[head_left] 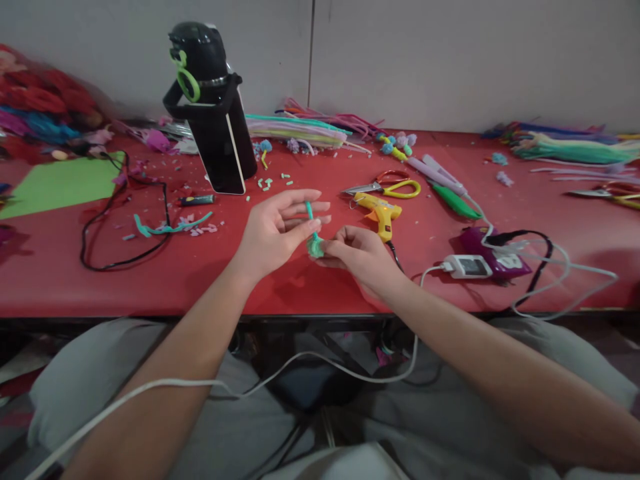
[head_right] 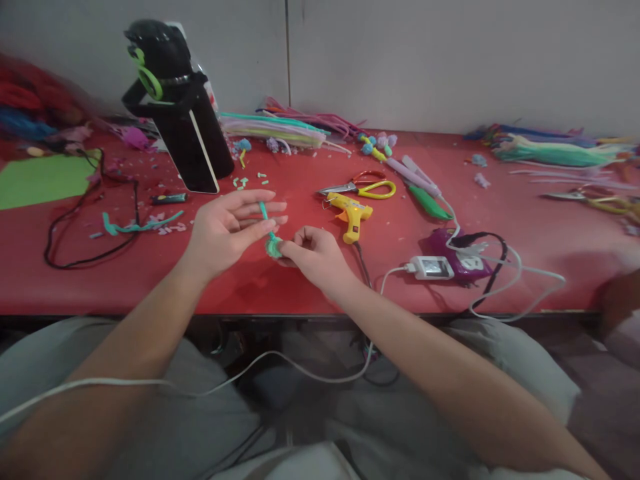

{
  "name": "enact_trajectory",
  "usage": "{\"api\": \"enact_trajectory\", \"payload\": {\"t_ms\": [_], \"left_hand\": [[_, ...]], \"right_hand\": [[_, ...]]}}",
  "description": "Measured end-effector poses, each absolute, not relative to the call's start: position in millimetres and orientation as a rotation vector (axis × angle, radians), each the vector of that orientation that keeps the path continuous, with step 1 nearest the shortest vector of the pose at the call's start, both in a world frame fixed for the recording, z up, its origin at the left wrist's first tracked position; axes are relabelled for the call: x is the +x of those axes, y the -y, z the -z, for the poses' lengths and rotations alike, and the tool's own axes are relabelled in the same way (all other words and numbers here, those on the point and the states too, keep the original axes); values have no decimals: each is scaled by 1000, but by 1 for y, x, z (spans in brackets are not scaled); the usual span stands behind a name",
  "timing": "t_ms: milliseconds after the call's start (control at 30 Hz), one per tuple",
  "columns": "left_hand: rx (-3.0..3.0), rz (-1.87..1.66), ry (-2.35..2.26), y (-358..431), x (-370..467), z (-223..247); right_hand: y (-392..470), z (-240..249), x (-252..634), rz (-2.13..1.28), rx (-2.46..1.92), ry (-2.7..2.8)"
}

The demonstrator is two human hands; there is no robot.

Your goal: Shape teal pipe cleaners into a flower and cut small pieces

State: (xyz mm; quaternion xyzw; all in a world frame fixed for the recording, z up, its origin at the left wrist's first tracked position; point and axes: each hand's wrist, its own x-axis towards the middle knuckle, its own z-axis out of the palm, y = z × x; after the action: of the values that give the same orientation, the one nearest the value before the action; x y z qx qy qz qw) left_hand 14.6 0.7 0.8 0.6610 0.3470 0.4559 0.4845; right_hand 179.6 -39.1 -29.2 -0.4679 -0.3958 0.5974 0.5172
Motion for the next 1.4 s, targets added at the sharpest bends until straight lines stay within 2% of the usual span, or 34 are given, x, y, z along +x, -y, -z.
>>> {"api": "enact_trajectory", "payload": {"t_ms": [200,267,400,467,533,667,833,1000,1100,1233,1400], "left_hand": [[1599,-1164,-876,-7,9,-2],[1589,-1189,-894,-11,6,-2],[1585,-1195,-889,-17,0,-2],[1585,-1188,-881,-18,0,-1],[1587,-1182,-876,-18,0,0],[1595,-1184,-844,-18,-1,2],[1594,-1188,-817,-18,-3,2],[1600,-1222,-869,-20,-3,0],[1618,-1290,-929,-24,-6,2],[1628,-1345,-1037,-30,-10,5],[1616,-1355,-1073,-32,-11,6]], "right_hand": [[35,19,194,-1373,-1174,1211],[30,12,212,-1144,-1294,1491],[16,0,257,-391,-1802,1880],[8,0,273,-202,-2068,1894],[0,5,281,-158,-2260,1879],[-12,17,282,-265,-2425,1826],[-15,22,288,-392,-2343,1754],[-10,17,286,-1050,-1829,1184],[-8,13,273,-1296,-1458,841],[-4,10,258,-1429,-1246,616],[4,8,251,-1373,-1096,723]]}}
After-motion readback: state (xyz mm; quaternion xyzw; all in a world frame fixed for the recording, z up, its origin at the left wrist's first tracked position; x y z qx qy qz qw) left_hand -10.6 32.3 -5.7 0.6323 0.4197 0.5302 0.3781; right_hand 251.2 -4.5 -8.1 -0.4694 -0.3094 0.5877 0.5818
